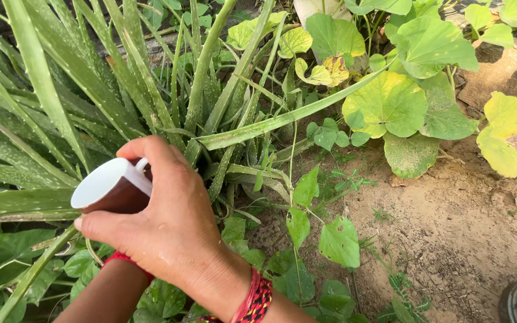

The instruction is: The person pours a white liquid from a cup onto plants, refills the cup from a metal bucket, and applies a white substance to the leaves of an aloe vera plant.

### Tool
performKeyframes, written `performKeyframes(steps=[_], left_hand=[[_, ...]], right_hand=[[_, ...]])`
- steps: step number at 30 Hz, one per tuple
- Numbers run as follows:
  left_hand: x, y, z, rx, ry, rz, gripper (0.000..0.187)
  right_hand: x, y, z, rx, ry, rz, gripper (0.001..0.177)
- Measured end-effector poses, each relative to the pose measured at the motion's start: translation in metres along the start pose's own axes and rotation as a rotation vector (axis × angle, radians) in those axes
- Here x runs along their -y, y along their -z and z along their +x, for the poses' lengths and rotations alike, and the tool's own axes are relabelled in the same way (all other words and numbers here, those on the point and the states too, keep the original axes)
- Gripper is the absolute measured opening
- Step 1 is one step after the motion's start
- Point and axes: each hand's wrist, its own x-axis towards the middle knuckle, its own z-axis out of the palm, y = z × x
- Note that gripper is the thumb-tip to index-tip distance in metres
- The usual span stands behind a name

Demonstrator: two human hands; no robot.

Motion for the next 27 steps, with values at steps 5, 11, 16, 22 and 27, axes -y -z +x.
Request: performKeyframes(steps=[5,11,16,22,27], left_hand=[[-0.005,0.003,0.000,0.003,0.003,-0.033,0.072],[-0.005,0.006,0.004,-0.024,0.014,-0.052,0.072],[0.017,-0.008,-0.002,-0.042,0.046,-0.053,0.072],[0.041,-0.007,-0.039,-0.108,0.078,-0.157,0.071],[0.058,0.015,-0.089,0.116,-0.190,0.005,0.069]], right_hand=[[0.004,-0.004,-0.005,-0.002,0.029,0.081,0.066],[0.008,0.000,-0.009,-0.008,0.042,0.106,0.067],[0.002,0.000,-0.006,-0.017,-0.007,0.124,0.064],[-0.009,0.013,0.002,0.012,-0.140,0.144,0.066],[-0.015,0.019,0.006,-0.019,-0.045,0.226,0.067]])
